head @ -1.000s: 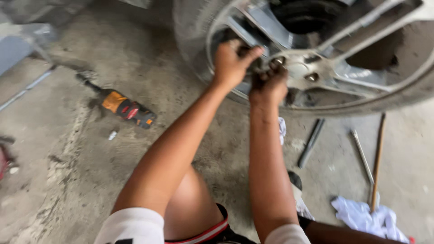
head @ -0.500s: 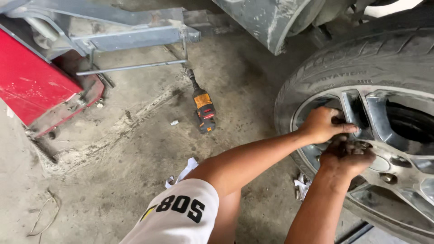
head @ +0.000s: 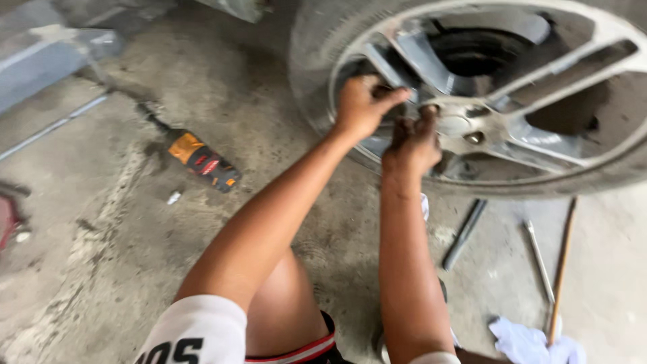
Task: The person sits on the floor beside a car wheel and wipes the rim and lug nuts with a white cloth by hand. They then use a cordless impact wrench on the lug nuts, set the wrench down, pick up the cloth from the floor, and continue wiping the rim and tire.
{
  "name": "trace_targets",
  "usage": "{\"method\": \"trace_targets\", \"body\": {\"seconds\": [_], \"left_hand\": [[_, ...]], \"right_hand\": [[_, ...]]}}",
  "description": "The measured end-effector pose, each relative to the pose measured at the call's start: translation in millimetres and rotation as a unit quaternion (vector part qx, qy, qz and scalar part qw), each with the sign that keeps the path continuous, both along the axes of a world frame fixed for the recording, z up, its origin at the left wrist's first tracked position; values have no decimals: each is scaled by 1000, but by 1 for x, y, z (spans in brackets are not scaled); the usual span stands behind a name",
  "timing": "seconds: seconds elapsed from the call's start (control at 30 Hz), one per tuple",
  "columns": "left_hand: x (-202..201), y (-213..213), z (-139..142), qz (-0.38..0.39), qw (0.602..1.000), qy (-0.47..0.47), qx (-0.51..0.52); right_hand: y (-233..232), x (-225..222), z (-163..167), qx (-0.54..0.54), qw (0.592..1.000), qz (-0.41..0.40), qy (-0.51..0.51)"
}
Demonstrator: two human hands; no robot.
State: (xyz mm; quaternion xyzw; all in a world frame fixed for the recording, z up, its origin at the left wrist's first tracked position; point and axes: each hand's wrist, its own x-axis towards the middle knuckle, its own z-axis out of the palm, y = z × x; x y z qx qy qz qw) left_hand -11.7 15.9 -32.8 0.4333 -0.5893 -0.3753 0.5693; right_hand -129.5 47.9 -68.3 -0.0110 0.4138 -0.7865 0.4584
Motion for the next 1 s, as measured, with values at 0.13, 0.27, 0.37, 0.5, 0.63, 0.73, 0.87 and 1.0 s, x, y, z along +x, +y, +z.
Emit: {"method": "trace_targets", "body": {"seconds": [0.13, 0.27, 0.37, 0.5, 0.63, 0.73, 0.87, 1.0], "left_hand": [[1, 1, 0, -51, 996, 70, -14], [4, 5, 8, -66, 995, 65, -21], [8, 12, 19, -47, 999, -1, 11], [1, 24, 29, -18, 999, -21, 33], [-18, 34, 26, 78, 995, -2, -68], [-23, 33, 23, 108, 992, -4, -59], [-13, 24, 27, 51, 999, 17, -2], [-1, 19, 36, -28, 999, -2, -16]], "right_hand": [[-3, 14, 14, -44, 998, -34, 1], [-15, 2, 19, -57, 990, 11, -132], [-7, -4, 19, -76, 981, 71, -161], [16, 2, 21, -45, 995, 89, -24], [23, 5, 29, -78, 995, 64, -26], [15, 5, 32, -45, 989, 51, -131], [1, 16, 28, -61, 992, 20, -108], [-5, 27, 24, -45, 999, -14, -24]]}}
